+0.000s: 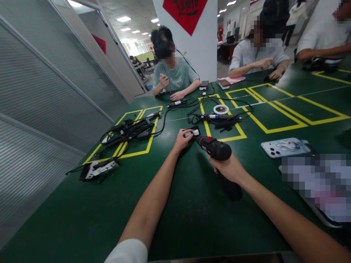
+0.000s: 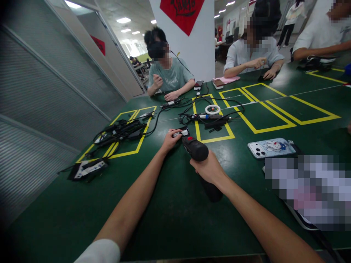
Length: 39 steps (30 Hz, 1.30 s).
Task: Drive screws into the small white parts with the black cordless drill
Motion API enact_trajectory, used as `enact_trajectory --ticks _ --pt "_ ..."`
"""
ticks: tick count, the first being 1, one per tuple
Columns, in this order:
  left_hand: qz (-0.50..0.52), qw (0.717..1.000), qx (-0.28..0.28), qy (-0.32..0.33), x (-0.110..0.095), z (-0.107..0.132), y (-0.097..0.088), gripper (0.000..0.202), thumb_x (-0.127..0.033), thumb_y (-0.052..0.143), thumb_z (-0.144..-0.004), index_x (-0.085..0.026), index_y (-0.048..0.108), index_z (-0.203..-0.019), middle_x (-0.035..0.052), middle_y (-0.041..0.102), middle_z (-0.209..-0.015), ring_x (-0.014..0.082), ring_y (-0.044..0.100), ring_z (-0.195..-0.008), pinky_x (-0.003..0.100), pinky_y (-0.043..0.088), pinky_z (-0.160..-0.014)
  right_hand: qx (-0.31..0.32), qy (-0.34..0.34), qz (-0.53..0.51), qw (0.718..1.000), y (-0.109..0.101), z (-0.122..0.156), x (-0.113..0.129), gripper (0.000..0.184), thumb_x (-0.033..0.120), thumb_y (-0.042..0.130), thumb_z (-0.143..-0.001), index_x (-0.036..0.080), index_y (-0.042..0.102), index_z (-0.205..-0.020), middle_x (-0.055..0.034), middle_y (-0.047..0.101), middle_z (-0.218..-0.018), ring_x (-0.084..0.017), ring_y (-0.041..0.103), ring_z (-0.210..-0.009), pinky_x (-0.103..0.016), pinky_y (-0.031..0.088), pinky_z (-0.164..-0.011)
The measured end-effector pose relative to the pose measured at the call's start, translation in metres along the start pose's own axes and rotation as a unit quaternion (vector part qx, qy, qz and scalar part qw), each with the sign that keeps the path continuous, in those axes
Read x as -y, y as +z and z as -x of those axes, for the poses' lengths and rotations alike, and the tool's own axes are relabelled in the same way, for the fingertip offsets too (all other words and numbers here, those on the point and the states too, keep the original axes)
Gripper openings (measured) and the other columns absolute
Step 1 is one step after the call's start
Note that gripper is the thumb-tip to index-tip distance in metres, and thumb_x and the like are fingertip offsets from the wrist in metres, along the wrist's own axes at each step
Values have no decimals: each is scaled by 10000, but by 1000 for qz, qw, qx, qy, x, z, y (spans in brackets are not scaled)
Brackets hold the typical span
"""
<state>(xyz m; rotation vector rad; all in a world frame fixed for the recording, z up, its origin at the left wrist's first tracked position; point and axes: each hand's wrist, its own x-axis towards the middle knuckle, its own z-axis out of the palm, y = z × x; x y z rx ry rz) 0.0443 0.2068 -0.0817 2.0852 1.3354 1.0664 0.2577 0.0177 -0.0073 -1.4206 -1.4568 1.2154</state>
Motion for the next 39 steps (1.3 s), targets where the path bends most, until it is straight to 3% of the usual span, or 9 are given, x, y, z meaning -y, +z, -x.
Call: enact_trajectory --ticks 33,39 --pt "0 1000 -5 7 0 1 1 274 -293 565 -846 -208 701 -1069 61 568 -1036 203 531 -1060 347 405 -997 1 13 18 1000 0 2 8 129 285 562 -753 158 581 -742 -7 574 -529 -148 562 -478 -240 416 -470" --pt "4 1000 -3 8 1 1 0 277 -299 568 -845 -210 700 -1072 62 572 -1039 206 533 -1061 348 411 -990 3 6 3 1000 0 2 2 175 284 561 -762 150 600 -868 -1 585 -538 -160 578 -491 -248 428 -481"
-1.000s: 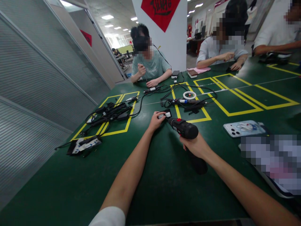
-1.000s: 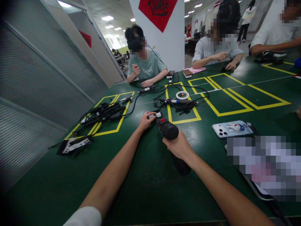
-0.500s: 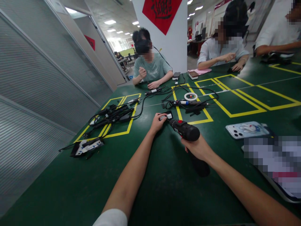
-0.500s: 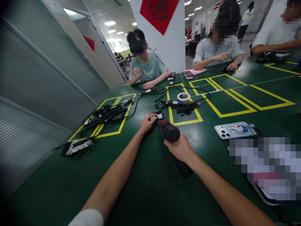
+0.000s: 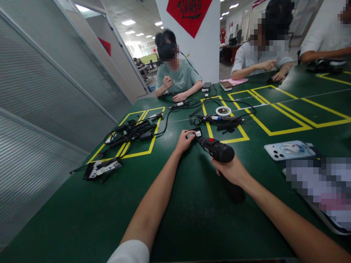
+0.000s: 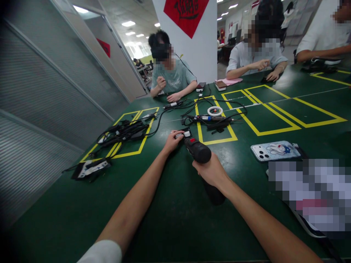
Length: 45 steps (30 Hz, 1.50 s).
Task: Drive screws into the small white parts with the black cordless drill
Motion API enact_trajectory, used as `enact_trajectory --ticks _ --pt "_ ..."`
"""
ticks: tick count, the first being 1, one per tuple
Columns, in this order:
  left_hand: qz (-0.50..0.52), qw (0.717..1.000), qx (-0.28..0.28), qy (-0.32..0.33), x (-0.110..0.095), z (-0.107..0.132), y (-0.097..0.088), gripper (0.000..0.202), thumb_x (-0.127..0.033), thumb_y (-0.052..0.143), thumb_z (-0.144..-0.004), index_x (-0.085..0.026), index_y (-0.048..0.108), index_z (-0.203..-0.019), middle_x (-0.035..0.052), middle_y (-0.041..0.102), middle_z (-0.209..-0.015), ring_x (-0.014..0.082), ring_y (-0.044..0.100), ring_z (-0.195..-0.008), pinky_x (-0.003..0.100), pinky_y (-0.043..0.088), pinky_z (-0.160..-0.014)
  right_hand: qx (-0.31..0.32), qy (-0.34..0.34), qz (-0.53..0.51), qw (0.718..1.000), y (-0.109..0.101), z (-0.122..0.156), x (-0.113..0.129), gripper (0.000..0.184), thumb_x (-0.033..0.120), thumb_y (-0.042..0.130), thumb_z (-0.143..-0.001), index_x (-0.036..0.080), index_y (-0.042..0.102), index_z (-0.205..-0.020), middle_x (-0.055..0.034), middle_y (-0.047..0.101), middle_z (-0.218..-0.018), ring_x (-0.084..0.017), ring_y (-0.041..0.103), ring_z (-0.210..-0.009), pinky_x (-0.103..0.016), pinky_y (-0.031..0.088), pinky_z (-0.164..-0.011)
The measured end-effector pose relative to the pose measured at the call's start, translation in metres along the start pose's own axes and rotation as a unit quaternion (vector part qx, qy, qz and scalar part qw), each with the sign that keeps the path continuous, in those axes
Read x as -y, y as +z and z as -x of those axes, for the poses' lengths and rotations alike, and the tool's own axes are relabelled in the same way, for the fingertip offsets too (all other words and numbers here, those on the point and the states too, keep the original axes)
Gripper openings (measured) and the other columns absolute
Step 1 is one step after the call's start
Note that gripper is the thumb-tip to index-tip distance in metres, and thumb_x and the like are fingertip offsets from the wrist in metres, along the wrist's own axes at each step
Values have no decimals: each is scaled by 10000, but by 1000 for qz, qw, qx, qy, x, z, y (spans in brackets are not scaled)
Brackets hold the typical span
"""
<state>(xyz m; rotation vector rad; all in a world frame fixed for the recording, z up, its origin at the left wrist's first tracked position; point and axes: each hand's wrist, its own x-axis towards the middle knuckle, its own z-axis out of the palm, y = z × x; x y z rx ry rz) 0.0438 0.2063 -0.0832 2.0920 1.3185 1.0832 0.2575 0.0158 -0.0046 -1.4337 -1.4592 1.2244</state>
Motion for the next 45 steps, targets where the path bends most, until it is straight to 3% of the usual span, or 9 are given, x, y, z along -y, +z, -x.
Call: enact_trajectory --ticks 45 --pt "-1 1000 6 -11 -3 0 0 278 -270 600 -817 -218 693 -1074 55 548 -1050 200 523 -1080 354 401 -1012 2 17 -4 1000 -3 1 5 168 278 567 -756 151 598 -862 6 580 -528 -159 583 -499 -255 446 -522"
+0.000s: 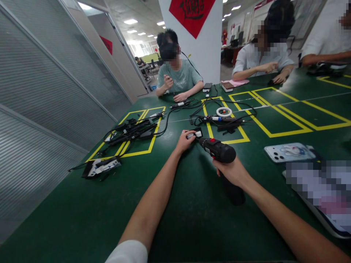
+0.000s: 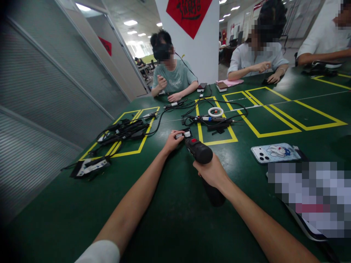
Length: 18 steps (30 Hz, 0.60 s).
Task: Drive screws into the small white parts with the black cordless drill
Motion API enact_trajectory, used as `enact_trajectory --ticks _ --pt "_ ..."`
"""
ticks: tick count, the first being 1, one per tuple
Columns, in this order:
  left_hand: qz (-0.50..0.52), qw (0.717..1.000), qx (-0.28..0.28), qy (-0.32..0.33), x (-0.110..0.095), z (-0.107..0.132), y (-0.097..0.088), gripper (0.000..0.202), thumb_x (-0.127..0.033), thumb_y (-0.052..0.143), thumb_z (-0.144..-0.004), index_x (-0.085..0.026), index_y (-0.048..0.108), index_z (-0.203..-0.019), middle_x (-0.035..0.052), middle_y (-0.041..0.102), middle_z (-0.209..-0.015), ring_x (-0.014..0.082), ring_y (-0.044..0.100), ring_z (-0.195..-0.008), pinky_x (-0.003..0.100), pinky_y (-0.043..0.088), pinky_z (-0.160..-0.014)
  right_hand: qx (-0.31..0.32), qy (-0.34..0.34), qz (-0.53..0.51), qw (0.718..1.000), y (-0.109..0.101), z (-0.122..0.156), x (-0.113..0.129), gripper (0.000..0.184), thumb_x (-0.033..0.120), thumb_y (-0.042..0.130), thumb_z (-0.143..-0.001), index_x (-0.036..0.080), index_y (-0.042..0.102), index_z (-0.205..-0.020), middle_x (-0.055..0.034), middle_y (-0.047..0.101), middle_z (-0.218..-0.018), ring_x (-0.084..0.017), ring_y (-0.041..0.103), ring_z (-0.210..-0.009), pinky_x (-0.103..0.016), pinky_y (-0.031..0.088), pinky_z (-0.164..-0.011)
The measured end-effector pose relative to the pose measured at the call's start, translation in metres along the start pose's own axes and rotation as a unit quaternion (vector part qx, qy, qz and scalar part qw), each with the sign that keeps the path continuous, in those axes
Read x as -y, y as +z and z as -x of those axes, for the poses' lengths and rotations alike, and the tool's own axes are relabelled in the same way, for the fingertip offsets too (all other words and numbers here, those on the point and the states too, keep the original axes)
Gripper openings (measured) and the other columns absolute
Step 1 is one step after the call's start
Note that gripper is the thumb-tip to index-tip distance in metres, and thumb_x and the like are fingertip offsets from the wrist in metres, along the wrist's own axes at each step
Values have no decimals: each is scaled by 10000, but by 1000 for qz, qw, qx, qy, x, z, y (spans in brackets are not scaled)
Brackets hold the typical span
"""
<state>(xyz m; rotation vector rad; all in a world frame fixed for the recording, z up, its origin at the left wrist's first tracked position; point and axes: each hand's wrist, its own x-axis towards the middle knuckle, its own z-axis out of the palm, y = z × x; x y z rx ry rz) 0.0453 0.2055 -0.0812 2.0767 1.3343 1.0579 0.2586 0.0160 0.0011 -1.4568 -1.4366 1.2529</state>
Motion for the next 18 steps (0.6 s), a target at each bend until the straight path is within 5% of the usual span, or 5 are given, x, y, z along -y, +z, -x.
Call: enact_trajectory --ticks 18 --pt "-7 1000 12 12 2 0 -2 289 -284 604 -820 -218 689 -1088 58 546 -1048 206 521 -1082 354 412 -1001 1 -5 -8 1000 1 -1 -5 181 270 571 -755 153 599 -890 9 578 -535 -154 571 -486 -252 441 -497"
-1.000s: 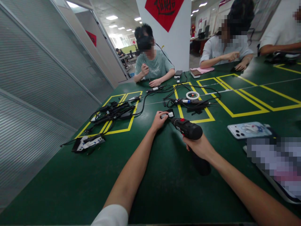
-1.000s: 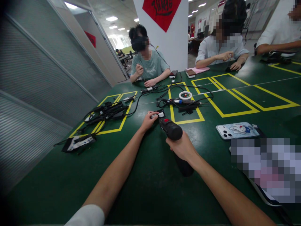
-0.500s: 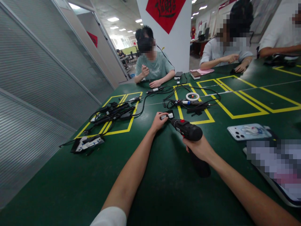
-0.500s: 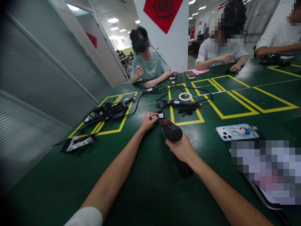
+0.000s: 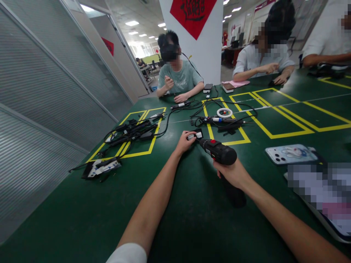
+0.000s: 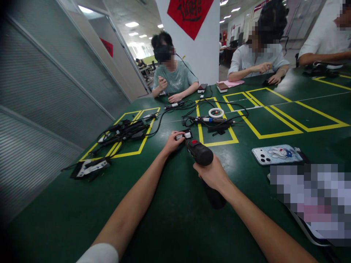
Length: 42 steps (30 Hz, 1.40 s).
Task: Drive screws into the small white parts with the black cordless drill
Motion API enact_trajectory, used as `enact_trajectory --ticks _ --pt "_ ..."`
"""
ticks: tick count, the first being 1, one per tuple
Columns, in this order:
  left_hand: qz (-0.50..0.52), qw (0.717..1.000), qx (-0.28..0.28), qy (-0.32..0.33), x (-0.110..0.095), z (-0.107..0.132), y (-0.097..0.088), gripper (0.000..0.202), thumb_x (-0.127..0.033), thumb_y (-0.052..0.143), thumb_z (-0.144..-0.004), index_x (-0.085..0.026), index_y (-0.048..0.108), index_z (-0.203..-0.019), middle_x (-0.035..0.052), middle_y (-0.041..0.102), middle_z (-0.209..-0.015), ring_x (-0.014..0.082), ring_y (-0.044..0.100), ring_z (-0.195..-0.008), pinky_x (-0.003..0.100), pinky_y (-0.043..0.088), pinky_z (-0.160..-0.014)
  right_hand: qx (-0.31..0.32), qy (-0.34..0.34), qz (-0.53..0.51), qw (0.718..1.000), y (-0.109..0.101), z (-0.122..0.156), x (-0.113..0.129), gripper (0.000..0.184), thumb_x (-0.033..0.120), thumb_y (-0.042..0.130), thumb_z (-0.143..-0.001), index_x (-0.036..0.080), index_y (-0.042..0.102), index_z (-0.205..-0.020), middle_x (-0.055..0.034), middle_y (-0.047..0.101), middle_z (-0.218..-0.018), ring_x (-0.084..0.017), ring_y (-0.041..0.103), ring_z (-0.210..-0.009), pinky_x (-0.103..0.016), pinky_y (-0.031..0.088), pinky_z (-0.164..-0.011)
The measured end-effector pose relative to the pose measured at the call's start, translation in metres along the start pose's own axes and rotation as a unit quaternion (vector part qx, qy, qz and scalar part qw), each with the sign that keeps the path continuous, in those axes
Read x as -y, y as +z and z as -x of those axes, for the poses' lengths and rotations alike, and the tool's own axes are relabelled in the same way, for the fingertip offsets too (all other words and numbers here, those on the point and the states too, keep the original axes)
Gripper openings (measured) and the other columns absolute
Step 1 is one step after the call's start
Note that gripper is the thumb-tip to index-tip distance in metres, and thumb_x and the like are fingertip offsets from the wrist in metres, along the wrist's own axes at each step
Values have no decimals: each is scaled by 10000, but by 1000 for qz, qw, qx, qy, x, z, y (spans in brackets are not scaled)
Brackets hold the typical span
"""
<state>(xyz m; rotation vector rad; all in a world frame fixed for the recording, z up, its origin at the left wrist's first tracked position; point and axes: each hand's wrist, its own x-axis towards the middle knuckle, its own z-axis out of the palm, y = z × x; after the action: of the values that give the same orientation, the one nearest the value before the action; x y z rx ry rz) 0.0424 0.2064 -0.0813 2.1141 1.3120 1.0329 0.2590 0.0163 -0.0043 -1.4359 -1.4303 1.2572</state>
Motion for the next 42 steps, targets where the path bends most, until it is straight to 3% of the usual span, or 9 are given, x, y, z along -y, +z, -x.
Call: enact_trajectory --ticks 8,12,15,19,22,24,29,37,42 --pt "-1 1000 3 5 1 0 1 298 -276 616 -810 -217 682 -1094 62 536 -1092 208 508 -1124 357 396 -1025 -5 2 23 1000 -3 5 6 217 310 579 -770 146 615 -907 -9 596 -572 -171 582 -513 -259 439 -496" --pt "-3 1000 7 11 1 1 0 304 -263 623 -807 -214 678 -1102 69 536 -1127 211 498 -1163 358 390 -1042 -81 -75 125 986 -9 16 24 304 287 605 -770 166 610 -1049 -76 682 -865 -226 655 -775 -289 482 -652" --pt "-12 1000 9 16 1 2 -2 329 -264 646 -796 -226 667 -1123 71 530 -1149 214 510 -1165 369 408 -1034 -84 -77 263 958 -7 23 32 498 224 580 -800 184 483 -1287 -113 659 -1016 -256 655 -895 -314 476 -726" --pt "-39 999 -11 29 -2 6 -1 567 -301 760 -704 -251 583 -1240 89 419 -1319 265 416 -1292 422 362 -1088 -86 -21 459 884 8 25 23 634 164 515 -835 161 303 -1432 -157 616 -1061 -264 666 -792 -335 464 -684" --pt "-68 996 -36 48 -6 9 0 718 -296 817 -635 -255 522 -1288 101 289 -1440 308 279 -1384 470 281 -1141 -68 -9 519 852 20 24 10 641 111 450 -849 125 255 -1460 -184 591 -1082 -260 669 -769 -332 465 -660" --pt "-87 993 -40 65 -10 11 0 676 -270 815 -638 -251 541 -1255 99 293 -1452 308 267 -1388 475 263 -1150 -54 0 534 844 25 25 3 671 81 445 -835 112 234 -1471 -203 568 -1119 -256 669 -772 -330 472 -650" --pt "-122 988 -32 94 -15 14 -3 412 -200 700 -757 -258 615 -1156 84 482 -1305 265 450 -1246 434 354 -1091 14 -4 519 854 26 26 -6 807 154 588 -765 92 217 -1478 -208 530 -1189 -278 665 -826 -339 496 -678" --pt "-148 981 -43 118 -24 16 -5 402 -202 664 -781 -254 612 -1176 85 511 -1277 259 486 -1197 423 386 -1061 -1 23 449 893 41 35 3 903 396 651 -774 49 200 -1476 -226 523 -1218 -318 641 -942 -362 501 -749" --pt "-141 979 -74 125 -29 17 -5 378 -230 639 -810 -222 597 -1185 111 493 -1291 258 459 -1235 428 368 -1079 -22 11 418 908 31 33 14 710 543 532 -851 73 421 -1371 -203 582 -1137 -338 626 -971 -396 492 -778"
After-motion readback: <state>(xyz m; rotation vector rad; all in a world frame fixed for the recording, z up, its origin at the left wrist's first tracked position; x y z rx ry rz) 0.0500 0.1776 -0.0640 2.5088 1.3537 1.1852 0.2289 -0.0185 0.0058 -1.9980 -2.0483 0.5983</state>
